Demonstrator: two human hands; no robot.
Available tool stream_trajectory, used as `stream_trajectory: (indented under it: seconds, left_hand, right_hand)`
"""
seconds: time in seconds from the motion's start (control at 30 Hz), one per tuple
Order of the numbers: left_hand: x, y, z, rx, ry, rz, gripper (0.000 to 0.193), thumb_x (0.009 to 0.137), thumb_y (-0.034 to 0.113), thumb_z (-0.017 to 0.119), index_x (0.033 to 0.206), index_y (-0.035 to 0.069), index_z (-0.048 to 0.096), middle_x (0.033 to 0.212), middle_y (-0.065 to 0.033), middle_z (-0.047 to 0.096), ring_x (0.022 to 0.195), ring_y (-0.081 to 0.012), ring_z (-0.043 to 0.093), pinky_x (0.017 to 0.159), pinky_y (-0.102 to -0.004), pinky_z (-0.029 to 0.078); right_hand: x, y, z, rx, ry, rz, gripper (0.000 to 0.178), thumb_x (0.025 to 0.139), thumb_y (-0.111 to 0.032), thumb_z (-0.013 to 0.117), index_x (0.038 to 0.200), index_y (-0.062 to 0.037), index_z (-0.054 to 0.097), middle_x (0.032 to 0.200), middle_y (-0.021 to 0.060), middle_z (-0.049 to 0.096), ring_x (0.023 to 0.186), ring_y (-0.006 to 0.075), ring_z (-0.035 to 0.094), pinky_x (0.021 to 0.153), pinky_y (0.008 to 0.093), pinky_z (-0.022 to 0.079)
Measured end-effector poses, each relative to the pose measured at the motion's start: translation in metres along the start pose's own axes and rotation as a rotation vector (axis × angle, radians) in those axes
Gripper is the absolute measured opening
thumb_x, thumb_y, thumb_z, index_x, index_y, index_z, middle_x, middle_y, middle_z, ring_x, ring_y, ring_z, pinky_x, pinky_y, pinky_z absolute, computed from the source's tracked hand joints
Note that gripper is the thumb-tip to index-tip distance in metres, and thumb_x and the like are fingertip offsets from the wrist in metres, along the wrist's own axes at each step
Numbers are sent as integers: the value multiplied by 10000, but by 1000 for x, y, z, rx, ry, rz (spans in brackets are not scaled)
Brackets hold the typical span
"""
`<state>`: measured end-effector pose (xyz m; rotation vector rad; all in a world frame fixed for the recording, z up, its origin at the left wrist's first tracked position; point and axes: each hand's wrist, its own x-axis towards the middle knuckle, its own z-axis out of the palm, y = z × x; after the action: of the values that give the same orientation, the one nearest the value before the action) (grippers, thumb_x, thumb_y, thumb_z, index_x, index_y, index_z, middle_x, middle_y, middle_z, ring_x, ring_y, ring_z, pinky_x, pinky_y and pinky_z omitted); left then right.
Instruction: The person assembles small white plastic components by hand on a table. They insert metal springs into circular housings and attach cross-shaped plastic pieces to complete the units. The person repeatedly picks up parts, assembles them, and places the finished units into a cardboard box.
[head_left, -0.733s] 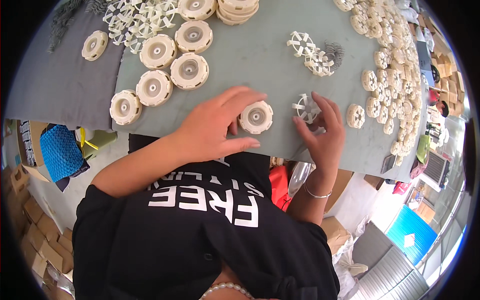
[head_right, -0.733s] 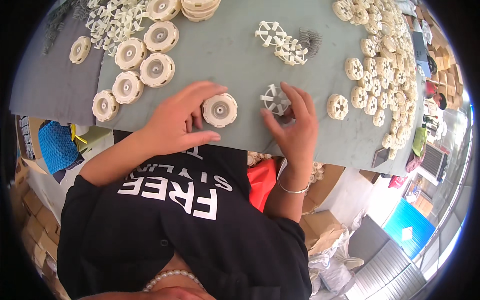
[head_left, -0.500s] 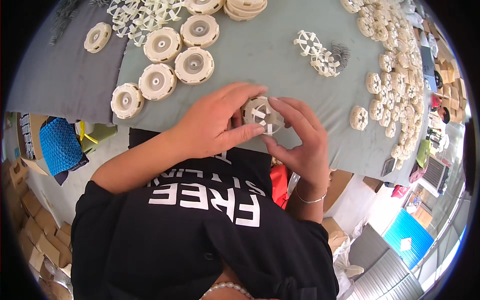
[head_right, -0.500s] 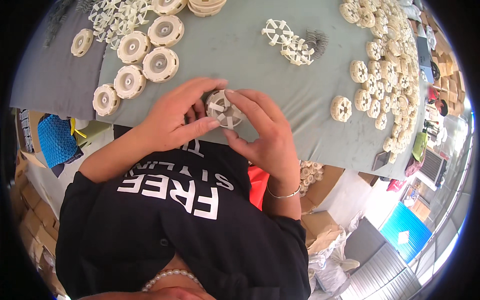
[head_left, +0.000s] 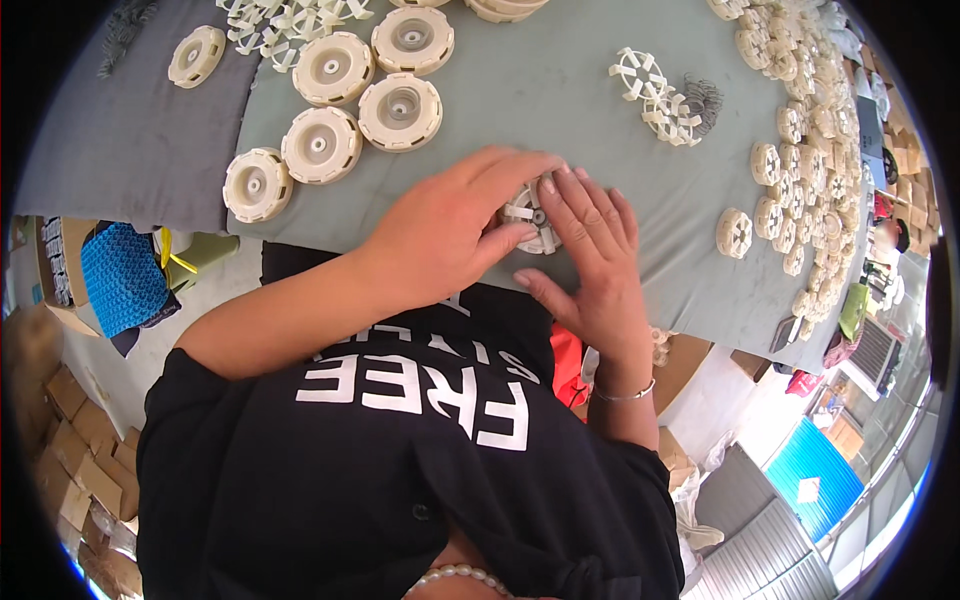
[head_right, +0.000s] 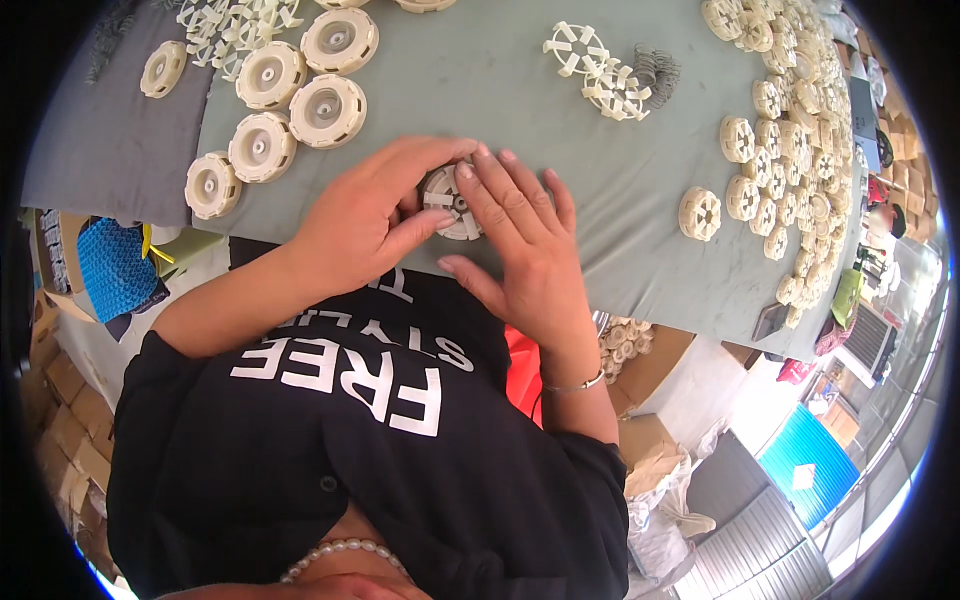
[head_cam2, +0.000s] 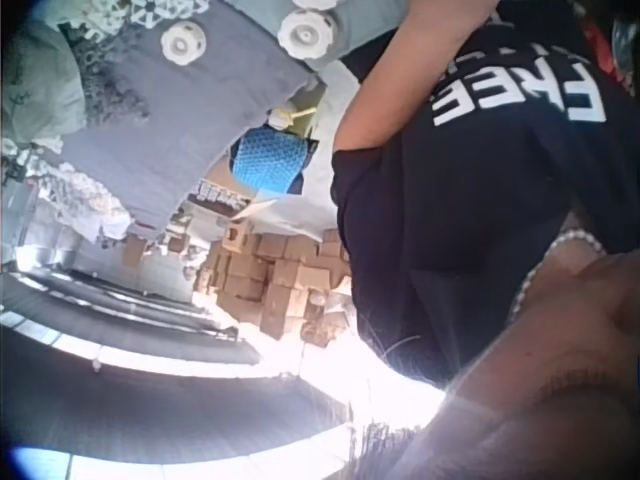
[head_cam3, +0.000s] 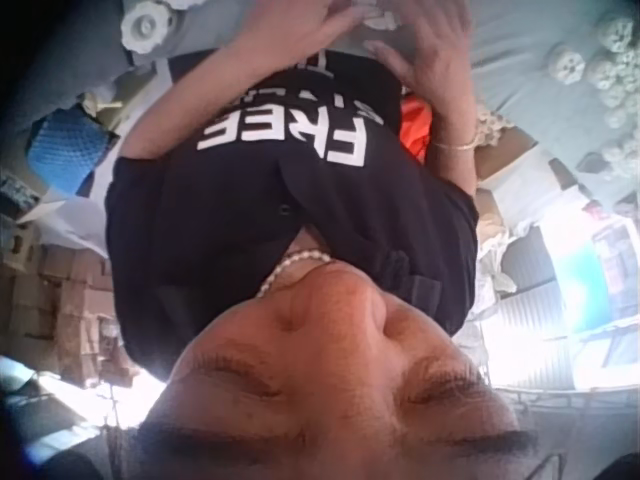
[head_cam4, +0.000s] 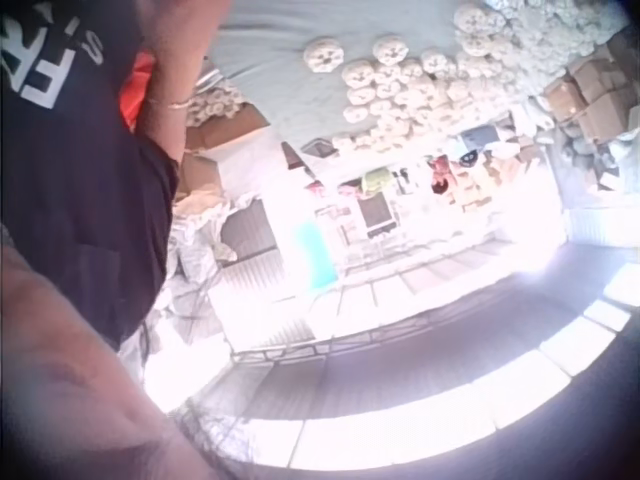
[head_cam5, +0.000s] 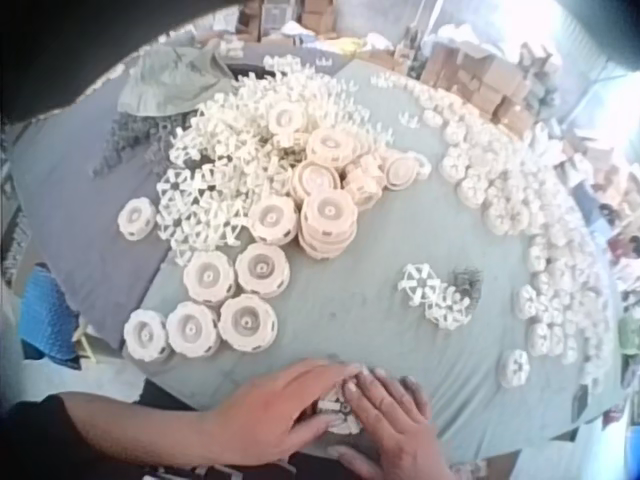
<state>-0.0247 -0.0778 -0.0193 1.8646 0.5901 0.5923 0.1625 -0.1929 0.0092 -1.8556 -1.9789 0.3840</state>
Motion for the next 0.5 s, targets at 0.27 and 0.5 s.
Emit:
stream_trajectory:
  seconds: [0.27, 0.5]
  left_hand:
    - [-6, 5, -10, -102, -35, -114, 665, 869, 65, 818, 1484, 98, 568, 1365, -102, 653, 694, -121, 623, 625, -280, 529]
    - [61, 24, -90, 537, 270, 152, 587, 852, 177, 846, 1400, 124, 644, 1342, -66, 666, 782, -142, 674, 722, -281, 565]
  right_hand:
    - [-5, 10, 7, 36, 86, 54, 726, 811, -301, 871, 1452, -99, 596, 1434, 83, 639, 1378, 323, 566, 1186, 528, 374]
    - [-32, 102, -60, -402, 507, 361, 615, 802, -184, 858, 1370, -69, 650, 1325, 142, 674, 1150, 344, 657, 1024, 461, 517]
